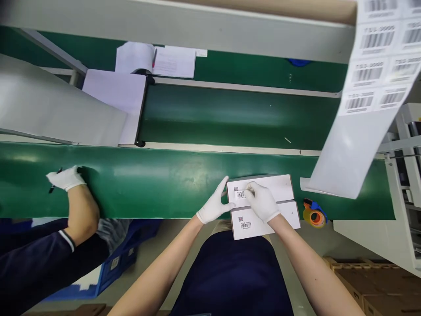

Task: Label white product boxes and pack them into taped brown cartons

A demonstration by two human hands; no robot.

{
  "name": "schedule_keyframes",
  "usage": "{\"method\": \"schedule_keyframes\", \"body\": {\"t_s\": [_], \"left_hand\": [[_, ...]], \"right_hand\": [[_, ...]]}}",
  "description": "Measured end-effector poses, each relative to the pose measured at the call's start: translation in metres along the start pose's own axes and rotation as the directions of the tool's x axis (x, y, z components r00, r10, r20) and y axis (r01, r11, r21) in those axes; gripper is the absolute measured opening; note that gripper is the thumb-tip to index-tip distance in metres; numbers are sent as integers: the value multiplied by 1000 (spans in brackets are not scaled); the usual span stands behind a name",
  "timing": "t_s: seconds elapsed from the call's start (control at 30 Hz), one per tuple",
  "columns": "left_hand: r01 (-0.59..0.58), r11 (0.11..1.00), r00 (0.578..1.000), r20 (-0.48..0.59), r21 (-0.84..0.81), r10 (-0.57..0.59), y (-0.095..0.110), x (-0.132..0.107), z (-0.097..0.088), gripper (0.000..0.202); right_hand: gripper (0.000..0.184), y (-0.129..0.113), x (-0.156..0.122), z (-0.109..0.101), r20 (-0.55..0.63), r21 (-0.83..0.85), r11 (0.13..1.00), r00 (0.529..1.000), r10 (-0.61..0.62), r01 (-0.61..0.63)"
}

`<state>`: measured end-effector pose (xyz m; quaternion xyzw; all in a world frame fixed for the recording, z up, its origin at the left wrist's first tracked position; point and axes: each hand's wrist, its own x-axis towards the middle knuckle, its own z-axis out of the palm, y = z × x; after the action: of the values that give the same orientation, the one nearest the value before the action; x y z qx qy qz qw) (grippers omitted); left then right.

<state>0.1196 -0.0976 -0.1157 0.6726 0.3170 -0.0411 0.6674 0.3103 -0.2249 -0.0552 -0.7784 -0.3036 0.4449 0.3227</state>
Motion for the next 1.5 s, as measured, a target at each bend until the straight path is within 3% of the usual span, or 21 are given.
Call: {"method": "schedule_keyframes", "body": {"t_s": [0.23, 1.17, 1.3, 1.43, 1.5], "left_hand": [[-6, 999, 998, 55, -36, 8, -6, -2, -8, 107], [-6, 998, 998, 56, -56, 9, -8, 0, -9, 107], [-11, 998, 998, 56, -57, 14, -6, 0, -10, 107], [-11, 997, 998, 57, -73, 15, -6, 0, -9, 108], [-13, 996, 999, 49, -83, 17, -7, 1, -8, 108]], "right_hand": [[13, 5, 4, 12, -30, -199, 979, 999, 33, -38], [17, 9, 3, 22, -63, -392, 920, 998, 5, -29], [16, 6, 3, 29, -88, -479, 877, 996, -2, -40], [16, 3, 0, 28, -100, -628, 773, 995, 28, -85], [28, 0, 3, 22, -174, -685, 719, 985, -9, -114]]}}
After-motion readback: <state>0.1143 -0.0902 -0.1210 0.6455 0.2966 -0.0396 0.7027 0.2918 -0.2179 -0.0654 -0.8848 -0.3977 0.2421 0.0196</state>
